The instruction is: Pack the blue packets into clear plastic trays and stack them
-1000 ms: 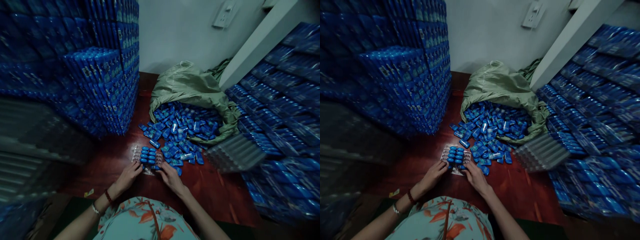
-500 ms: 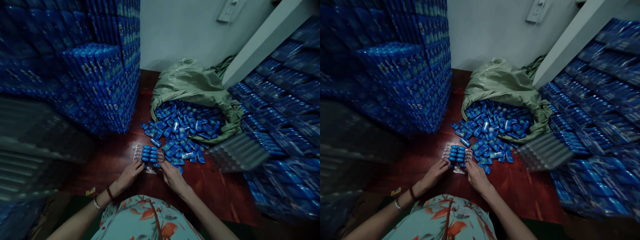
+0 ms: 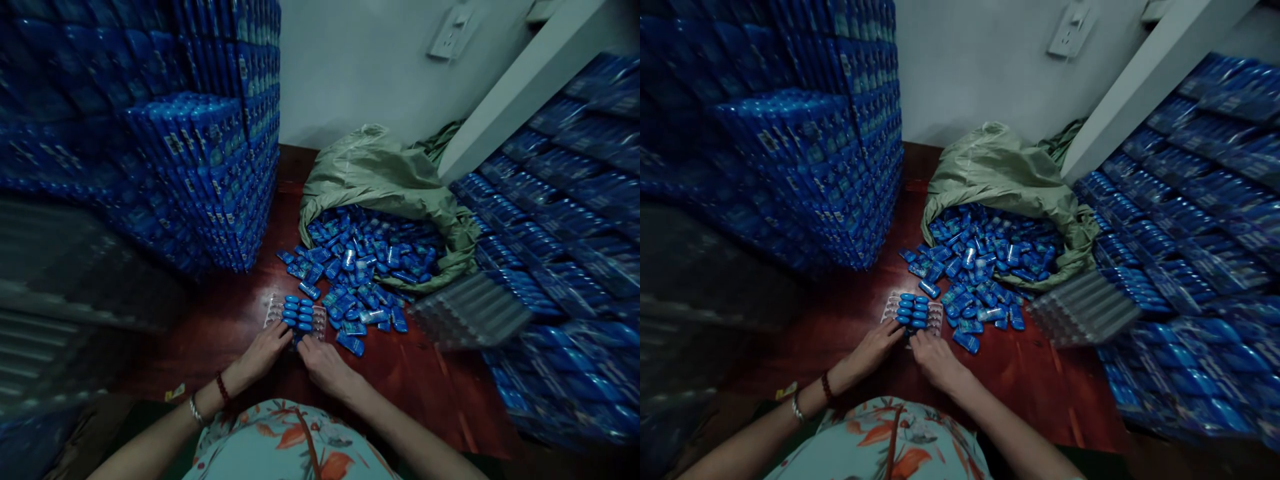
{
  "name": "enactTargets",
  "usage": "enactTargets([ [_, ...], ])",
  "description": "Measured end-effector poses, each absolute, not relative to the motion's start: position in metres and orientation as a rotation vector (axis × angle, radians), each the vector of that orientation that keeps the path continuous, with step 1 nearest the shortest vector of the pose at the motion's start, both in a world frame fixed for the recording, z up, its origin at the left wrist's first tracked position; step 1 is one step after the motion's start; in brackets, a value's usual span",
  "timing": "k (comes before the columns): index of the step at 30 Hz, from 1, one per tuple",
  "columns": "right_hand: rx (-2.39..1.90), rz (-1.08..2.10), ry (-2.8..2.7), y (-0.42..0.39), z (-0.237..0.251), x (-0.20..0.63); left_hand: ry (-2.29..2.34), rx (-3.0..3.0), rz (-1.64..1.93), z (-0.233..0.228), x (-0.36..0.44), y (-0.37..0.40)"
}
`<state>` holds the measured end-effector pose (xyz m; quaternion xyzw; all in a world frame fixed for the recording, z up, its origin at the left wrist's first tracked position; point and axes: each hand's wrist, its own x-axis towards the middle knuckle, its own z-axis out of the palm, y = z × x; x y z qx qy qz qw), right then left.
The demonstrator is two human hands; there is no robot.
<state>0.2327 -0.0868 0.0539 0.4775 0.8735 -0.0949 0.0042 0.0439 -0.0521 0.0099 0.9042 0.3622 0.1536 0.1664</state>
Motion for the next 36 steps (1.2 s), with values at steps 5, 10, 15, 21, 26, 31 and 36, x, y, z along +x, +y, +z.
enactTargets([
  [5,1.597,-0.466,2.546,-0.080,0.062,0.227,1.040,2.604,0.428,0.008,0.046,-0.051],
  [10,1.664,-0.455,2.452,-0.070,0.065,0.223,1.109,2.717,0.546,-0.005,0.046,-0.061],
  [15,1.696,-0.276,2.648,-0.073,0.056,0.236,1.206,2.620,0.826,-0.009,0.036,-0.052],
  [21,2.214,-0.051,2.389,-0.008,0.059,0.261,1.555,2.364,0.594,0.021,0.050,0.053],
  [26,1.976,-0.117,2.291,0.043,0.047,0.250,1.430,2.453,0.430,0.019,0.084,0.115],
  [31,1.912,-0.085,2.420,0.038,0.032,0.256,1.319,2.440,0.442,0.004,0.083,0.120],
  [36,1.908,-0.067,2.619,0.023,0.025,0.279,1.380,2.274,0.607,0.002,0.048,0.094],
])
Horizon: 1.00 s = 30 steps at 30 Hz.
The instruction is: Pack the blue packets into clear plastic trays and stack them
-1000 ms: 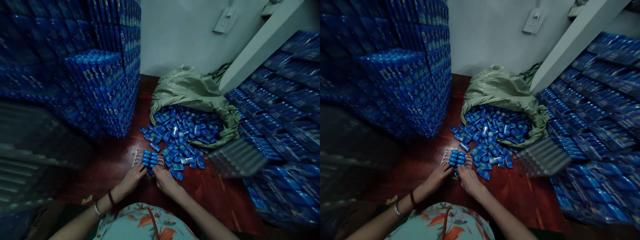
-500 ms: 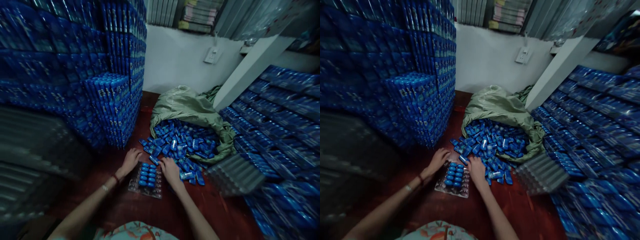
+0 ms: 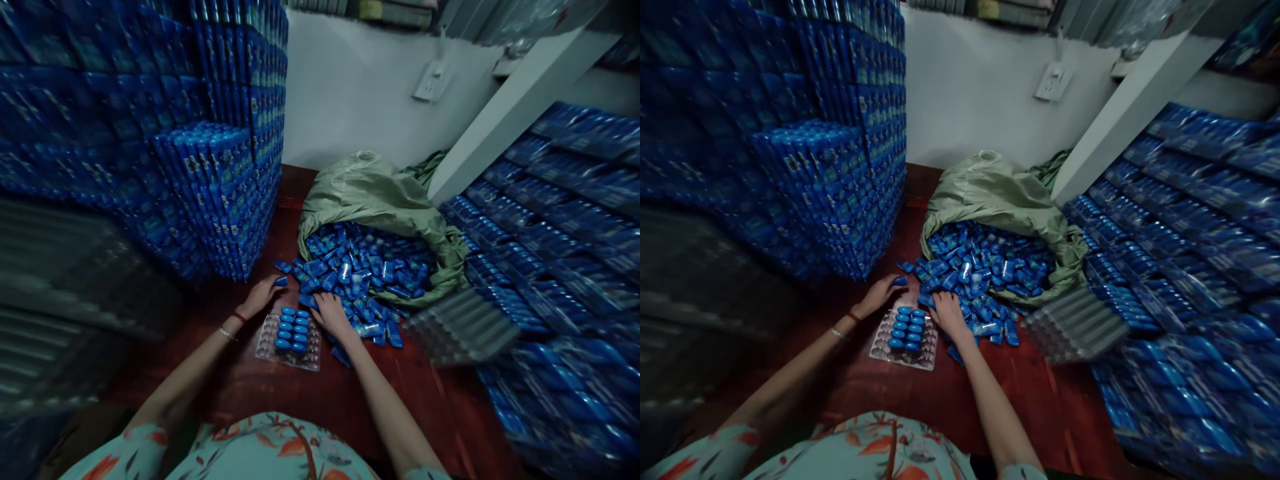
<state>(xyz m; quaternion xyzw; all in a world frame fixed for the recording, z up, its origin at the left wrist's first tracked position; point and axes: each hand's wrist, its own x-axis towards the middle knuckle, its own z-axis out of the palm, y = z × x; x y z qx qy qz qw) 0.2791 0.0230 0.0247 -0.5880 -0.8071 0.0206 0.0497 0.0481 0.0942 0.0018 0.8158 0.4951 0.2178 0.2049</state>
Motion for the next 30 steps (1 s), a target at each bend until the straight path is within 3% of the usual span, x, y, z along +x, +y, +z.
enactTargets([
  [7,-1.627,0.220,-2.112,0.003,0.029,0.307,1.552,1.960,0.944,0.015,-0.009,-0.006],
  [11,-1.535,0.672,-1.747,-0.043,0.050,0.324,1.516,1.918,0.913,0.025,-0.012,-0.075],
  [15,-1.587,0.979,-1.759,-0.090,0.058,0.317,1.429,1.971,0.899,0.020,0.007,-0.106],
  [24,-1.628,0.600,-2.259,-0.109,0.035,0.243,1.153,2.533,0.767,0.000,0.030,-0.088],
  [30,-1.689,0.343,-2.736,-0.100,0.046,0.219,1.039,2.626,0.295,0.013,0.041,-0.081],
])
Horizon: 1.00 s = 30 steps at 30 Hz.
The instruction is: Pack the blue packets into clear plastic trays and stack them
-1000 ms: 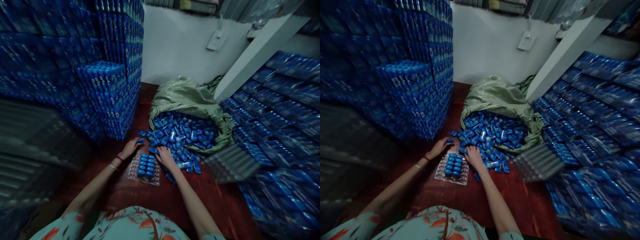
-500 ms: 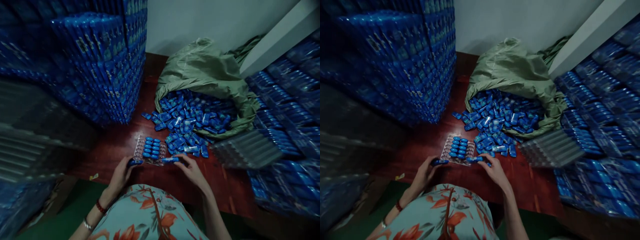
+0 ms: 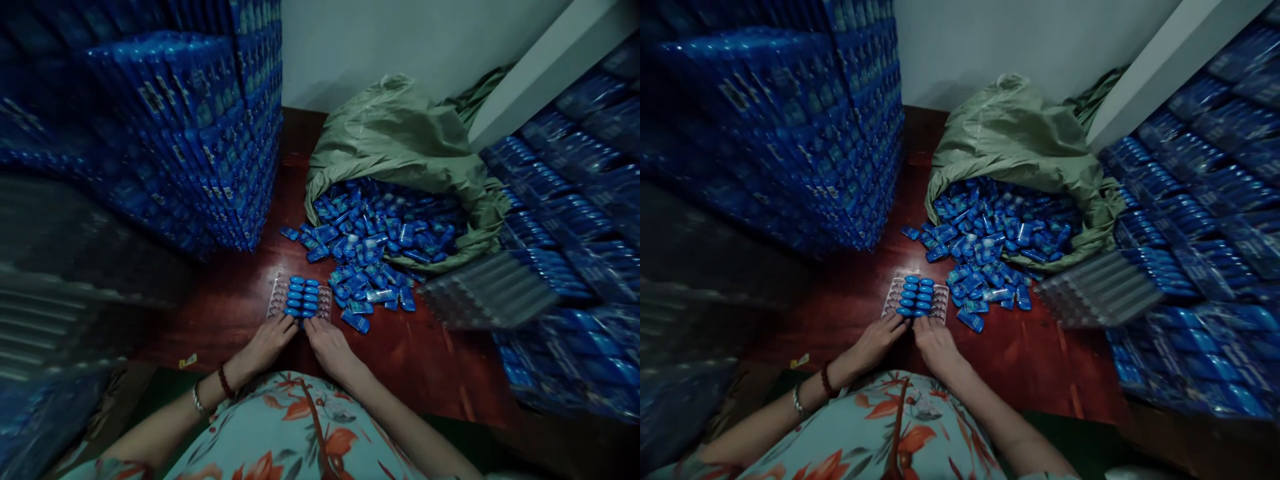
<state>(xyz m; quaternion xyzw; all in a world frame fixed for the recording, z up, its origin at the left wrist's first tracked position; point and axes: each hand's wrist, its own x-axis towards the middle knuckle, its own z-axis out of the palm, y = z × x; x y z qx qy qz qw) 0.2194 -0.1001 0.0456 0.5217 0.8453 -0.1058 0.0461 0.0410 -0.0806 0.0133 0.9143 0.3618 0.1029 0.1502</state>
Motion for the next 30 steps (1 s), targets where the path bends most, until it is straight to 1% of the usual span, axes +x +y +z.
enactTargets([
  [2,1.517,-0.289,2.548,-0.093,0.049,0.213,0.989,2.635,0.208,0.016,0.045,-0.075],
  [5,1.483,-0.290,2.598,-0.087,0.050,0.212,0.978,2.645,0.247,0.014,0.043,-0.072],
  [10,1.595,-0.272,2.795,-0.098,0.042,0.239,1.020,2.710,0.556,0.006,0.026,-0.076],
  [12,1.734,-0.270,2.838,-0.093,0.039,0.254,1.118,2.648,0.731,0.010,0.023,-0.066],
  [14,1.965,-0.287,2.772,-0.073,0.039,0.265,1.217,2.510,0.830,0.019,0.026,-0.040],
  [16,2.169,-0.273,2.597,-0.037,0.043,0.271,1.297,2.380,0.782,0.028,0.036,0.001],
  [17,2.203,-0.239,2.505,-0.015,0.045,0.271,1.357,2.345,0.719,0.032,0.043,0.025],
  [19,2.132,-0.176,2.384,0.027,0.050,0.267,1.594,2.294,0.504,0.036,0.060,0.074],
  [23,1.963,-0.163,2.372,0.079,0.052,0.256,1.820,2.197,0.403,0.030,0.084,0.149],
  [26,1.913,-0.148,2.388,0.082,0.045,0.256,1.808,2.223,0.315,0.017,0.085,0.170],
  [30,1.895,-0.124,2.418,0.063,0.034,0.262,1.726,2.338,0.258,0.005,0.070,0.160],
])
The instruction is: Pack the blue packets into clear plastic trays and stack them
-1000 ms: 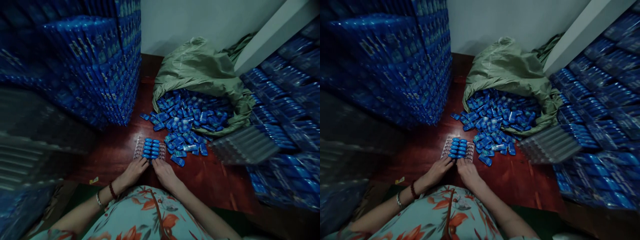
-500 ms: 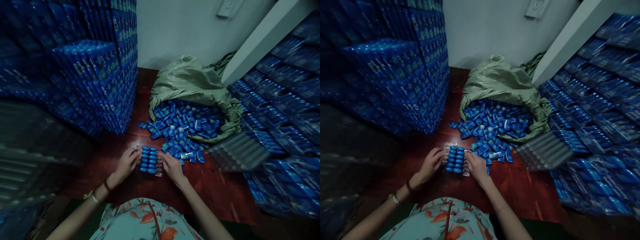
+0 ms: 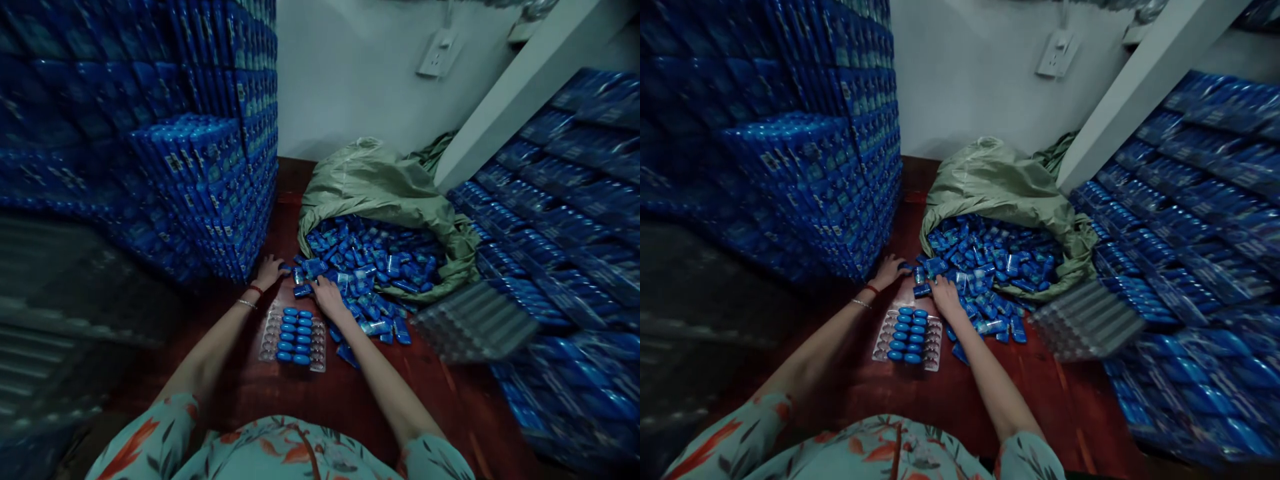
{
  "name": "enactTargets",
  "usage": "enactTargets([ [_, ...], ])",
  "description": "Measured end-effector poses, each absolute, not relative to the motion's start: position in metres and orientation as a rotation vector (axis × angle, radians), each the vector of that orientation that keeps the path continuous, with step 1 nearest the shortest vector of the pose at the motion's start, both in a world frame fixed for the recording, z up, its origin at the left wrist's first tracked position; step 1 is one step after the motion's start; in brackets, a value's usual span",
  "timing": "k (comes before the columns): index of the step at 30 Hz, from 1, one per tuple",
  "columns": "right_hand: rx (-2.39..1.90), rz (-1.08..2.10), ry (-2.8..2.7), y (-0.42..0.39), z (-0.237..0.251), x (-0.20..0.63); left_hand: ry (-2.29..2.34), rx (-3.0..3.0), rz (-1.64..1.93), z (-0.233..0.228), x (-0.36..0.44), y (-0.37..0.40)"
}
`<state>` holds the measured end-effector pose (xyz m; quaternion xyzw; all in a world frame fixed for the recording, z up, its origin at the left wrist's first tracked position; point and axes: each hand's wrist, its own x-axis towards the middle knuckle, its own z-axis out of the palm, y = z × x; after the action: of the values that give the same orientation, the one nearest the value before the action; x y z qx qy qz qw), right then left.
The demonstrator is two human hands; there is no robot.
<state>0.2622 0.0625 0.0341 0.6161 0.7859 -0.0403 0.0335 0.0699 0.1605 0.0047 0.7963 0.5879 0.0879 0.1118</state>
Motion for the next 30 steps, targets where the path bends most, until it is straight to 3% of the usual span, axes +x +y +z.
enactTargets([
  [14,1.840,-0.315,2.668,0.036,0.041,0.265,1.628,2.551,0.095,0.006,0.043,0.063],
  [17,2.112,-0.619,2.734,0.015,0.046,0.286,1.570,2.528,0.037,0.007,0.039,0.059],
  [22,2.580,-1.459,2.355,-0.015,0.040,0.314,1.461,2.486,-0.079,0.009,0.035,0.071],
  [30,2.406,-2.164,1.999,-0.028,0.033,0.320,1.325,2.431,-0.192,0.021,0.020,0.107],
])
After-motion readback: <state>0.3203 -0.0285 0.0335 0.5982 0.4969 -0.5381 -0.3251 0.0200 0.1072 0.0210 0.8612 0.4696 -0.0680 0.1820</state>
